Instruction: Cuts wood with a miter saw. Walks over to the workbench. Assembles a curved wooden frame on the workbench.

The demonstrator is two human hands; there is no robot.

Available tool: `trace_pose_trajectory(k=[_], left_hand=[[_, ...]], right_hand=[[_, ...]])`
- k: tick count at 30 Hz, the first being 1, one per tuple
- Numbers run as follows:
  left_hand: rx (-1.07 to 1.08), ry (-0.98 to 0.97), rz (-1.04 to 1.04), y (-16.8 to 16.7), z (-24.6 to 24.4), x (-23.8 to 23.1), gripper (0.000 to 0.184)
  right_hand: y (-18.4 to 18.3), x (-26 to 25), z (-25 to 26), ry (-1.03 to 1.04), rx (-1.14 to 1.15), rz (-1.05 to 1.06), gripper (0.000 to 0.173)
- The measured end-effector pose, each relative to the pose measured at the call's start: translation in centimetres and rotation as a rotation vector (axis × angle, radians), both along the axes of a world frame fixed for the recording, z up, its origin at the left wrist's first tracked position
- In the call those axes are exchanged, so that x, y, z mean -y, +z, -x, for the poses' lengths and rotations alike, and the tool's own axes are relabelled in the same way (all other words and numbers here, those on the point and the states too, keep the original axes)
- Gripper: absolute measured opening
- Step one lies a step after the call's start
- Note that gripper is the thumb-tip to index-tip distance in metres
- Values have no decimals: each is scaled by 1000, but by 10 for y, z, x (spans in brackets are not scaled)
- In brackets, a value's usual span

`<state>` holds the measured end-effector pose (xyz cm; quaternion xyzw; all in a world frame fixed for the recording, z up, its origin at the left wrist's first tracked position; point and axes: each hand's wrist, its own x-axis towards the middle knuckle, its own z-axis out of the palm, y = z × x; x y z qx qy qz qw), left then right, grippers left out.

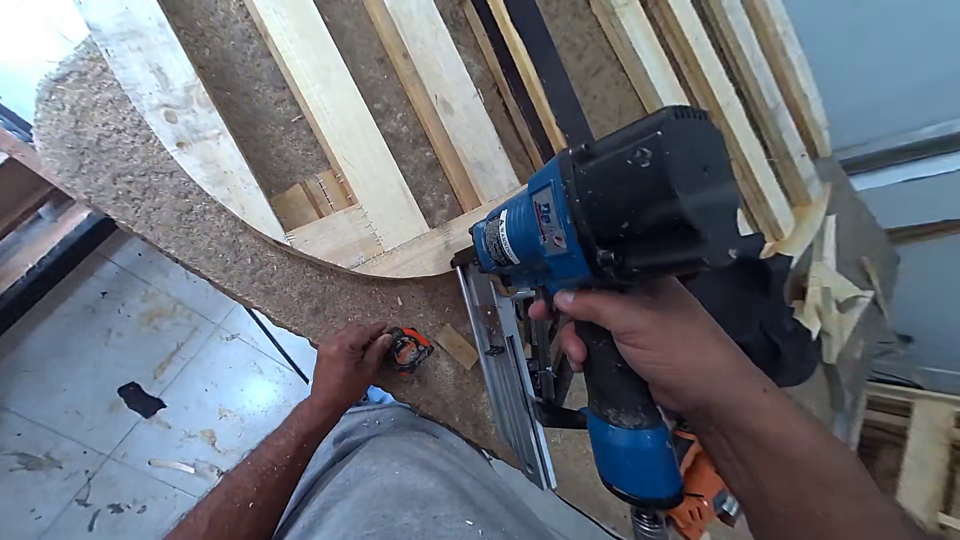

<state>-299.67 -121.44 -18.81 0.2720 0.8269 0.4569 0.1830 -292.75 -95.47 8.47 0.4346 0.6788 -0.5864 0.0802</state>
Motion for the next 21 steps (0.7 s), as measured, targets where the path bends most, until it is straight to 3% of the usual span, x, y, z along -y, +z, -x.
trace_pose_trajectory(k=[9,16,18,21], left_hand=[[26,-36,12,-3,7,1,22],[-29,128,1,6,37,7,19],[125,153,-35,13,46,7,21],[717,-71,-200,40,46,1,43]], right_hand=[[-11,18,4,-16,34,13,12],[-4,28,-3,-25,-28,38,15],[-6,38,-8,-45,-64,66,18],[-7,56,-6,-85,-92,101,17]])
